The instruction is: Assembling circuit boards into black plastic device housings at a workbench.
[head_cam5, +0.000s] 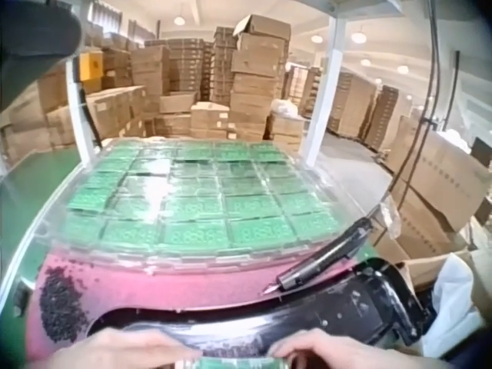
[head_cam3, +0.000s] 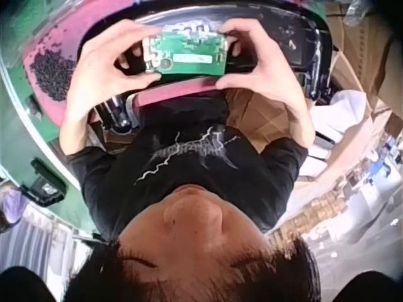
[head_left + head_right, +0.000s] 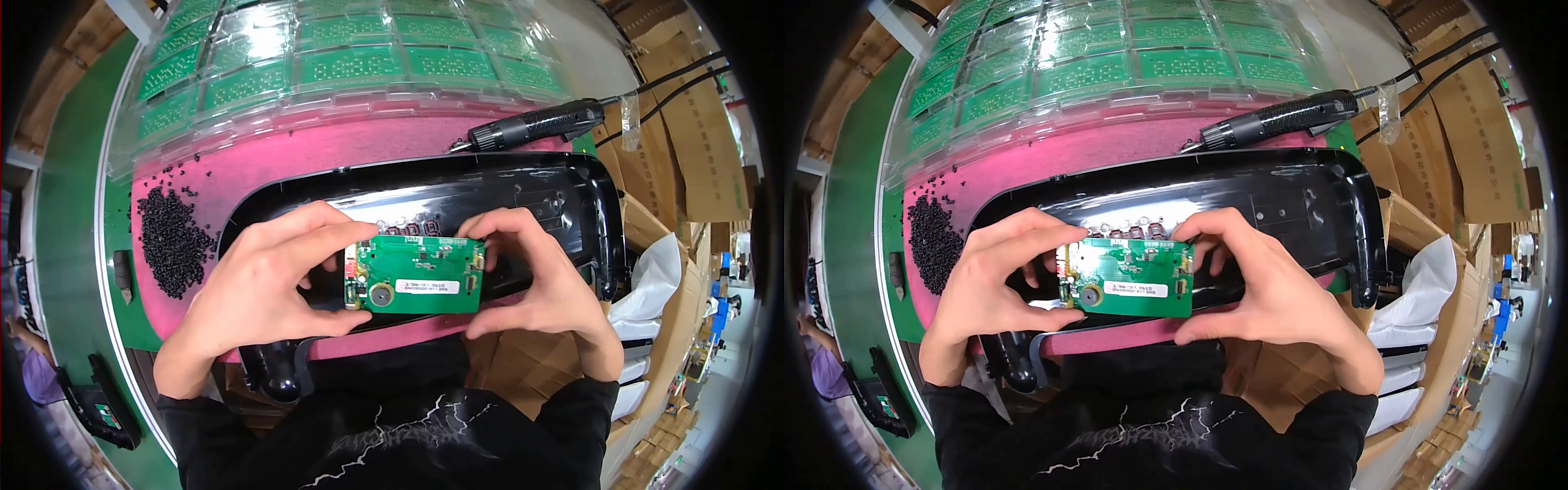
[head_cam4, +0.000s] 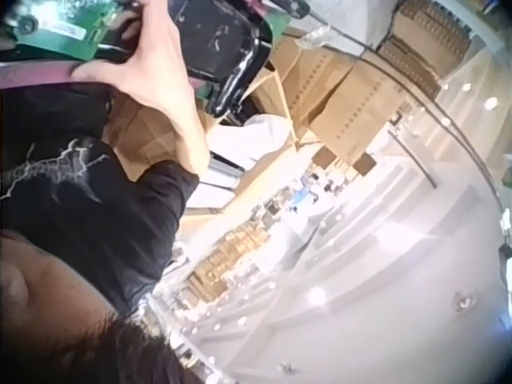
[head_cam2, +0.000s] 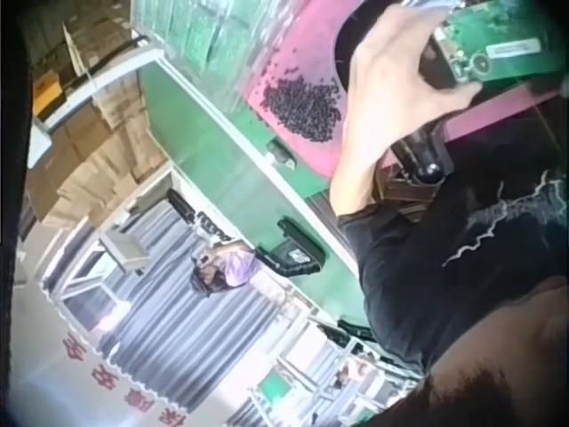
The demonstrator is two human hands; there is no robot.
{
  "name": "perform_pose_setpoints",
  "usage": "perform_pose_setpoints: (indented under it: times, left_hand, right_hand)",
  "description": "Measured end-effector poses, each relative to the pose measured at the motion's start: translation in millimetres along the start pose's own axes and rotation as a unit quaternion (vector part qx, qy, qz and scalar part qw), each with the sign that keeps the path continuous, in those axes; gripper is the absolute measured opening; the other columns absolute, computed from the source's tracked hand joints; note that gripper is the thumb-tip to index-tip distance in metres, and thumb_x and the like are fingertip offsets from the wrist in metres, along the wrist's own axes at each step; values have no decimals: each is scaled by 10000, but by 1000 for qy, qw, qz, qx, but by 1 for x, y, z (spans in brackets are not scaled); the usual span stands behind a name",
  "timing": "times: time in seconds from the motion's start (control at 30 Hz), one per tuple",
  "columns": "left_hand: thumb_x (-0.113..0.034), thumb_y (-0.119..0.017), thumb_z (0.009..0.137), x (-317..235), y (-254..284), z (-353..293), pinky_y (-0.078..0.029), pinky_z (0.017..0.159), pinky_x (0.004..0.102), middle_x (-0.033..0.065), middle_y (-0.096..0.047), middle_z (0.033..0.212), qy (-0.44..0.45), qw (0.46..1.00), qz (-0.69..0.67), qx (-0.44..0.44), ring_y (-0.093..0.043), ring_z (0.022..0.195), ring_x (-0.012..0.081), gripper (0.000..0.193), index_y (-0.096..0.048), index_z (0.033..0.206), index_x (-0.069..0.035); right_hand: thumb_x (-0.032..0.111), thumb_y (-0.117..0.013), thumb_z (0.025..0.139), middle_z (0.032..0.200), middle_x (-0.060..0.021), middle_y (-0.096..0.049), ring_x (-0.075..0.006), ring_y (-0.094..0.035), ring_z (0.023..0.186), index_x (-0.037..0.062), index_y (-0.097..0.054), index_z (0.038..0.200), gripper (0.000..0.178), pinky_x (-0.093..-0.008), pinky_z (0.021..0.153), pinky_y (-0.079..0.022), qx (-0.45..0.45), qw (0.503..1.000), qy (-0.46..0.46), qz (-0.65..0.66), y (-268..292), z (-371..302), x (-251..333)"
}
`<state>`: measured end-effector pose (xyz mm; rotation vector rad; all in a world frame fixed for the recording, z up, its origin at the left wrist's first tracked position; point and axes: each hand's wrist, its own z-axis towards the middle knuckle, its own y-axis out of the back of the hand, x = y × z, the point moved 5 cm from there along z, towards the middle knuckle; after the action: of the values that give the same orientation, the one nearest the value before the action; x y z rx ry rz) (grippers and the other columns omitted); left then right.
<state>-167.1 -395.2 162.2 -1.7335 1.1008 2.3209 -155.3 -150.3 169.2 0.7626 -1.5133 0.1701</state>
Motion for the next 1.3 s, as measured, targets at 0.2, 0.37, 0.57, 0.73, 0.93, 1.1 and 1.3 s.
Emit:
perform_pose_setpoints:
  times: [0.2,0.37,0.57,0.73,0.93,1.1,1.3]
  left_hand:
    - [-158,-885,585,7,1,2,-477,557,265,52,-645,1005,-14,995,93,-17,-600,739,143,629,-683,1169,-45]
    - [-186,-873,599,11,-5,8,-509,681,338,73,-603,1066,37,987,154,9,-625,823,235,646,-654,1193,-53]
    - [-213,-871,614,11,-9,8,-529,743,384,86,-576,1133,53,982,181,19,-644,898,290,653,-639,1206,-64]
    - [-225,-869,622,9,-10,8,-526,731,382,82,-569,1137,54,978,199,24,-639,881,282,656,-632,1213,-65]
    - [-226,-863,637,11,-9,7,-527,732,383,80,-566,1144,58,978,199,21,-635,880,278,644,-628,1215,-64]
    - [-232,-855,661,11,-8,6,-535,738,375,82,-562,1145,56,978,200,27,-637,908,279,627,-623,1218,-60]
    - [-236,-837,709,7,-9,3,-548,688,352,80,-533,1143,2,974,225,19,-637,968,263,612,-574,1232,-57]
  right_hand:
    - [125,-907,603,1203,-113,-587,-300,-588,1058,57,-612,1157,630,-363,915,-487,-57,963,161,-211,10,19,-4]
    - [118,-892,583,1186,-116,-606,-299,-583,1091,44,-643,1148,622,-390,955,-465,-74,956,150,-243,8,24,-19]
    - [122,-889,586,1189,-115,-594,-307,-562,1103,51,-642,1171,639,-399,956,-456,-77,952,136,-263,6,24,-22]
    - [119,-883,592,1191,-113,-589,-307,-551,1111,55,-638,1187,646,-400,967,-444,-74,953,125,-264,6,24,-23]
    - [158,-881,644,1208,-118,-571,-322,-535,1133,55,-619,1192,616,-401,976,-442,-68,953,118,-272,5,25,-23]
    - [141,-881,638,1187,-120,-573,-323,-537,1101,50,-625,1180,607,-403,957,-444,-68,953,117,-270,4,27,-21]
    - [109,-871,607,1173,-133,-578,-336,-539,1104,29,-620,1160,612,-416,957,-449,-81,948,113,-287,1,25,-17]
